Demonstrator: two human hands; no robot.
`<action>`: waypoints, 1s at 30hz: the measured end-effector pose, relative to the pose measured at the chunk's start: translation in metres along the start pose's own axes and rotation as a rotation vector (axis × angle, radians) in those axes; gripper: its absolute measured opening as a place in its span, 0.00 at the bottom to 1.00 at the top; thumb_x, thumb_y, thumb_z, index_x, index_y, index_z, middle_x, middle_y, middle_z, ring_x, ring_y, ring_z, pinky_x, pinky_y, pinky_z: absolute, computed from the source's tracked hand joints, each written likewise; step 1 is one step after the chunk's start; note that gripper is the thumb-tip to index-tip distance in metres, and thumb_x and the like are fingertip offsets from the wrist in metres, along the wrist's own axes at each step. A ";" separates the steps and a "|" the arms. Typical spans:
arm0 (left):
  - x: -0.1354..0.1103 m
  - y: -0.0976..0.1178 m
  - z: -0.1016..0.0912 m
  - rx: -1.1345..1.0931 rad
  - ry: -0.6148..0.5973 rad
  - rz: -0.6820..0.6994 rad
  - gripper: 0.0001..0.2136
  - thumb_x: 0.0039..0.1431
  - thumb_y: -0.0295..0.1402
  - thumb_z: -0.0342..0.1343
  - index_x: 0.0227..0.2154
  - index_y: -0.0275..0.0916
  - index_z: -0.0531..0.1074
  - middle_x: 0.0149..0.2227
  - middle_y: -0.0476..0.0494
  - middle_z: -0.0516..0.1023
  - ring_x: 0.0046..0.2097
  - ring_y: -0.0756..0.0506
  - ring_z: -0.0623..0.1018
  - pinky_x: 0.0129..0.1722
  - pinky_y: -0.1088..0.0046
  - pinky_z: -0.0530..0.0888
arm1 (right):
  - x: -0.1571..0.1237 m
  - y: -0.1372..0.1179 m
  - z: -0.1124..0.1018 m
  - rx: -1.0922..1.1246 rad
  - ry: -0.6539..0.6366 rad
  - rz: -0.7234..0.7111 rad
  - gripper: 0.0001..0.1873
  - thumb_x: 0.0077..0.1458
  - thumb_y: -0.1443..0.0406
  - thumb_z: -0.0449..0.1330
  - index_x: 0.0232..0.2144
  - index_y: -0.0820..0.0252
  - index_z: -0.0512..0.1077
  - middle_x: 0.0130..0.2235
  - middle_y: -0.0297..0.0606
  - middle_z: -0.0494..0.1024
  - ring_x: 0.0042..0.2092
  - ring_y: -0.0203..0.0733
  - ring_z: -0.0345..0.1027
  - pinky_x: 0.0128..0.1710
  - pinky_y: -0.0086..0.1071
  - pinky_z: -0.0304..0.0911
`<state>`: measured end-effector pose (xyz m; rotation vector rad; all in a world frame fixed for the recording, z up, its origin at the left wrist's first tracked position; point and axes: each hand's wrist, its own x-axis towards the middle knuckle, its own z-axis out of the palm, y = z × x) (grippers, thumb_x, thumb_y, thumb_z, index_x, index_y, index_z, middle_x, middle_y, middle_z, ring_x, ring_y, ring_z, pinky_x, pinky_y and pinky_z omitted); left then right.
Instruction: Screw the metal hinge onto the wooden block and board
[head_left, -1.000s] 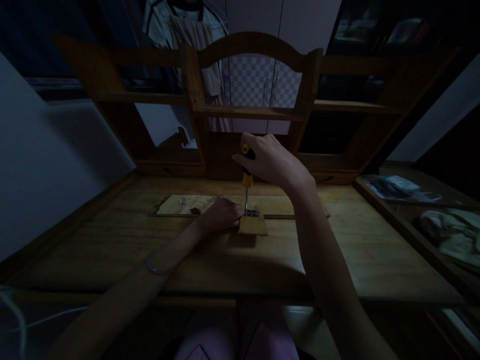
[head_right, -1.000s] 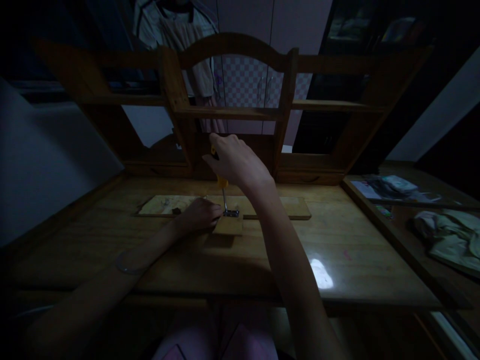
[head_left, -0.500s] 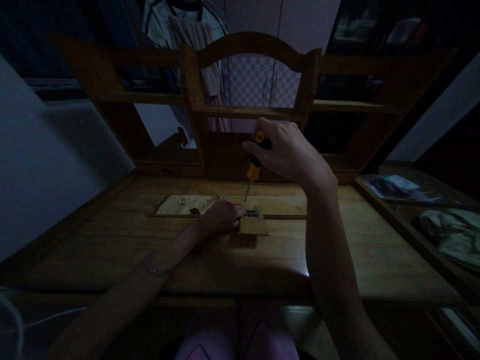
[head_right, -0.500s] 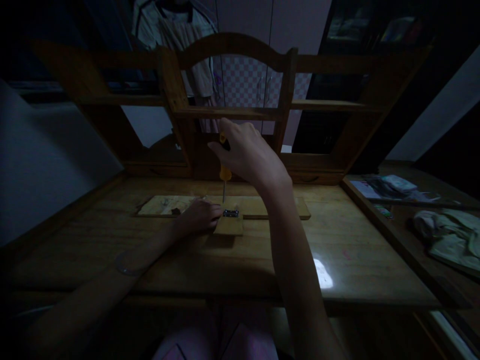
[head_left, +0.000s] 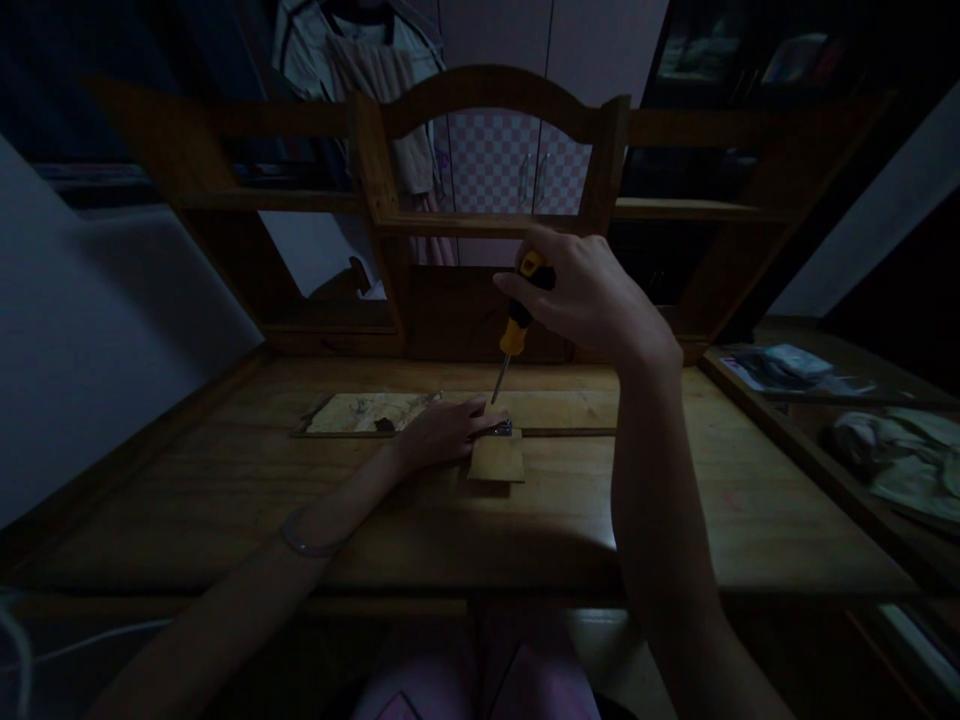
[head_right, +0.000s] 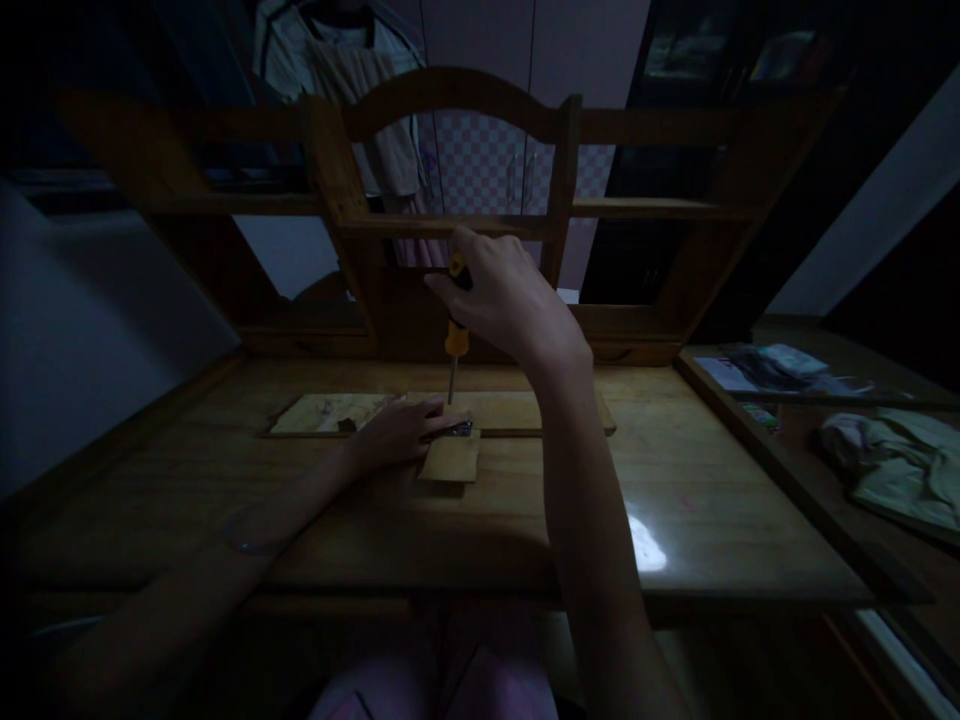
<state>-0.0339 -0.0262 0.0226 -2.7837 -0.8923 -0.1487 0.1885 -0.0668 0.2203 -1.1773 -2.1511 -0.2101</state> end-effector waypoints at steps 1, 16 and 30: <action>0.000 0.000 0.000 0.005 -0.015 -0.002 0.26 0.67 0.36 0.57 0.67 0.52 0.64 0.56 0.41 0.73 0.47 0.42 0.79 0.40 0.70 0.73 | 0.000 0.001 0.000 0.006 0.006 -0.008 0.09 0.67 0.59 0.57 0.45 0.57 0.73 0.43 0.45 0.79 0.46 0.50 0.71 0.47 0.41 0.61; 0.001 0.007 -0.004 -0.027 -0.081 -0.028 0.32 0.65 0.32 0.55 0.70 0.56 0.57 0.55 0.44 0.74 0.44 0.43 0.80 0.39 0.69 0.72 | 0.001 0.000 0.002 -0.009 0.033 -0.018 0.09 0.66 0.59 0.59 0.43 0.58 0.73 0.42 0.42 0.79 0.46 0.48 0.72 0.47 0.40 0.62; -0.008 -0.032 -0.011 -0.085 0.021 -0.066 0.32 0.61 0.48 0.63 0.66 0.50 0.64 0.51 0.41 0.74 0.46 0.40 0.78 0.44 0.66 0.73 | -0.006 0.012 -0.015 -0.004 0.087 0.030 0.08 0.64 0.58 0.60 0.39 0.55 0.73 0.37 0.41 0.79 0.40 0.48 0.71 0.41 0.38 0.61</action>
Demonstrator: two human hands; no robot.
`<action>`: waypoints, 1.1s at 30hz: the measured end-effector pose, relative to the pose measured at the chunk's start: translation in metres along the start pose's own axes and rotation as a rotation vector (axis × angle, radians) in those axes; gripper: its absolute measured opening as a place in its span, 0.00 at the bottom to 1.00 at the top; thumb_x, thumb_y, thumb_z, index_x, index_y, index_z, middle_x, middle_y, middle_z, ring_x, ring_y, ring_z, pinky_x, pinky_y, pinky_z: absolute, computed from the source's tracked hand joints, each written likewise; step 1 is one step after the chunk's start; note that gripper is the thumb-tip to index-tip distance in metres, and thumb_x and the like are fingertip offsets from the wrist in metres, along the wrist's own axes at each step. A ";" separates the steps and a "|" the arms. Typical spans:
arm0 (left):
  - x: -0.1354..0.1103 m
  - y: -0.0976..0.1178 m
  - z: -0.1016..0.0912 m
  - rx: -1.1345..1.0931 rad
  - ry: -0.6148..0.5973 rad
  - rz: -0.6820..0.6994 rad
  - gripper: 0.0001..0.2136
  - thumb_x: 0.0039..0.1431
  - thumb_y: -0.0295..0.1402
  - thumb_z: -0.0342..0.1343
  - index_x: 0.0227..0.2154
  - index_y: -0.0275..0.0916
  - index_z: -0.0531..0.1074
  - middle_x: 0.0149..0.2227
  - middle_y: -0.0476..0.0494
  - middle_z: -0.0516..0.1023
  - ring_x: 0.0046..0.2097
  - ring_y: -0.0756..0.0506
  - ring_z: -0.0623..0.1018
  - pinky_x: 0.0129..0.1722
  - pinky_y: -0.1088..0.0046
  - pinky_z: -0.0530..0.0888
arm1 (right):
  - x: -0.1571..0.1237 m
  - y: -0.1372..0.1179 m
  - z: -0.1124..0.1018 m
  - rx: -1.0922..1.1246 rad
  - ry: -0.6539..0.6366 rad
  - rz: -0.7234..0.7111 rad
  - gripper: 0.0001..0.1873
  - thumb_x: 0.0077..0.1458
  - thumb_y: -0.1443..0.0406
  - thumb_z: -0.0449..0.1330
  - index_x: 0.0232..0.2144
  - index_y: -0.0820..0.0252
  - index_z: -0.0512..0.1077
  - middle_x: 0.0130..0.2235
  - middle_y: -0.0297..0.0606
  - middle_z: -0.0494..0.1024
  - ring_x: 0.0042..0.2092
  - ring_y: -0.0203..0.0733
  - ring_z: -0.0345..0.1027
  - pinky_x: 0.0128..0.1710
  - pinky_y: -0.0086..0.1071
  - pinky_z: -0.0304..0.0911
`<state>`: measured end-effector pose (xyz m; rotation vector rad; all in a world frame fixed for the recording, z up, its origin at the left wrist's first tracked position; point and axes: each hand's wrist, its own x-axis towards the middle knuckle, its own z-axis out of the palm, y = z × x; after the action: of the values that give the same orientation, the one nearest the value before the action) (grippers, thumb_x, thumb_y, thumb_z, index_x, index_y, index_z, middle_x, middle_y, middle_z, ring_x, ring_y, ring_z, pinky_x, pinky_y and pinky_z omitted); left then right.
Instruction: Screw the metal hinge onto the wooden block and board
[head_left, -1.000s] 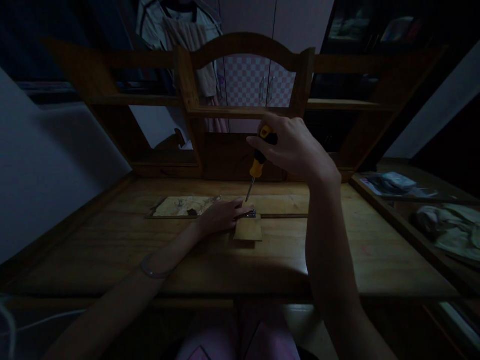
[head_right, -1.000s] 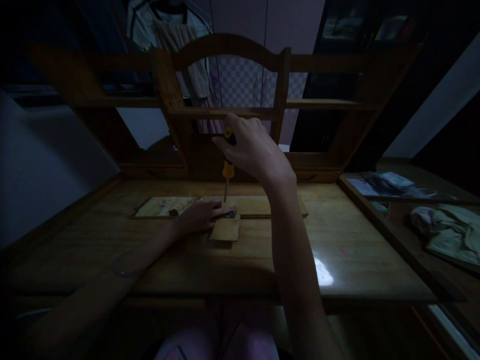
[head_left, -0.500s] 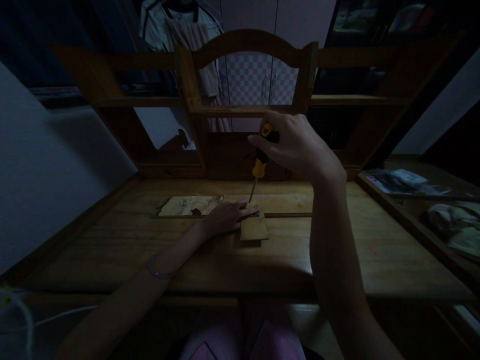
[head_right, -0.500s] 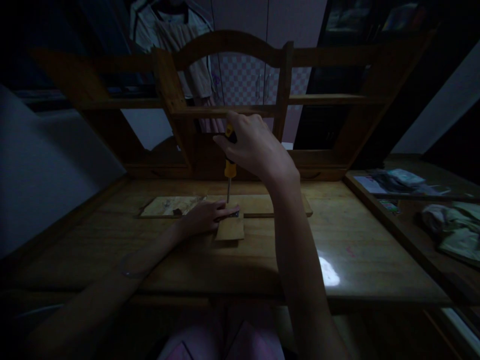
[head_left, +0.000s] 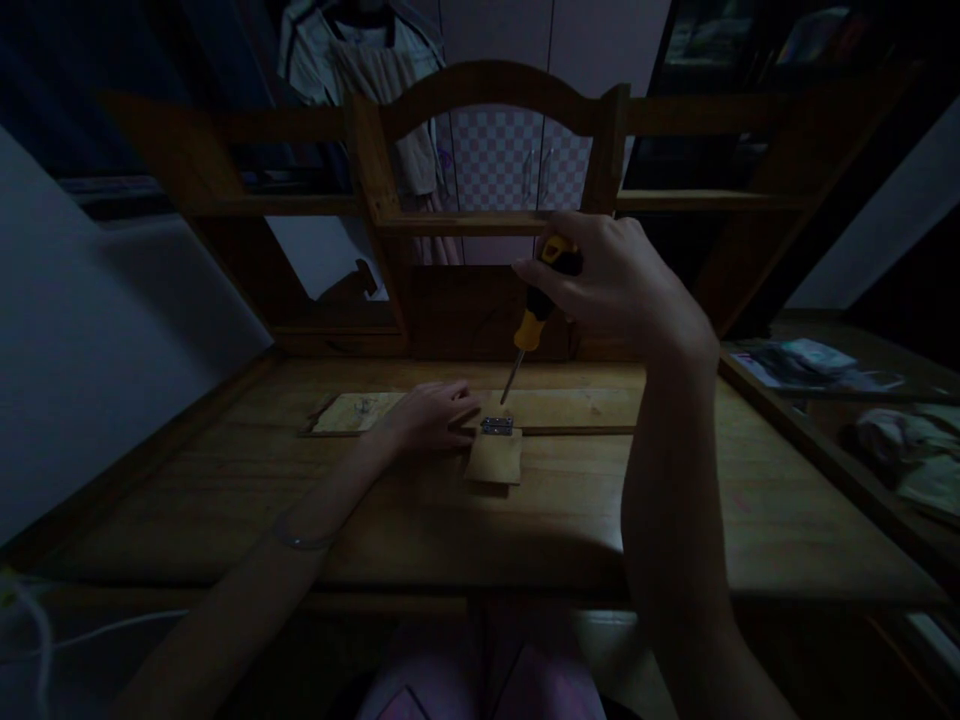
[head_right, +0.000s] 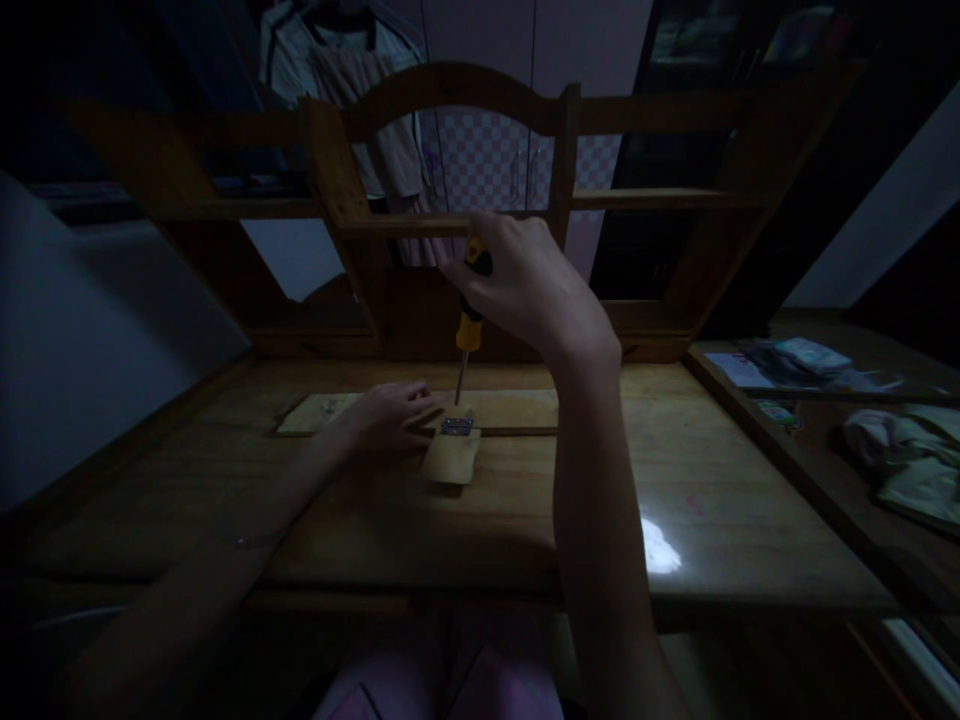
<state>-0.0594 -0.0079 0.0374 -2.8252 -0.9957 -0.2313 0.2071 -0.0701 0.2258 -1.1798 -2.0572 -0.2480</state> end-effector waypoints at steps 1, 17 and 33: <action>-0.001 -0.007 0.000 -0.044 0.026 -0.010 0.34 0.60 0.49 0.64 0.67 0.51 0.63 0.54 0.41 0.73 0.49 0.40 0.77 0.47 0.65 0.73 | -0.001 0.002 -0.003 -0.005 0.004 0.016 0.08 0.63 0.58 0.61 0.39 0.55 0.73 0.36 0.40 0.79 0.40 0.48 0.71 0.41 0.38 0.61; -0.002 -0.020 0.033 -0.391 0.015 -0.206 0.43 0.55 0.56 0.65 0.69 0.43 0.61 0.65 0.37 0.67 0.64 0.35 0.68 0.65 0.56 0.64 | -0.010 0.013 -0.018 -0.049 0.075 0.066 0.07 0.63 0.60 0.60 0.38 0.57 0.74 0.33 0.40 0.78 0.36 0.46 0.71 0.39 0.37 0.59; 0.000 -0.016 0.037 -0.380 0.233 -0.108 0.39 0.52 0.49 0.69 0.65 0.40 0.68 0.58 0.35 0.73 0.59 0.36 0.73 0.62 0.56 0.71 | -0.147 0.008 -0.097 0.266 0.495 0.707 0.13 0.55 0.49 0.66 0.42 0.41 0.78 0.43 0.43 0.81 0.44 0.58 0.77 0.41 0.51 0.70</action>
<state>-0.0658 0.0110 0.0020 -2.9728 -1.1558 -0.8222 0.3075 -0.2112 0.1931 -1.4203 -1.1242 0.0748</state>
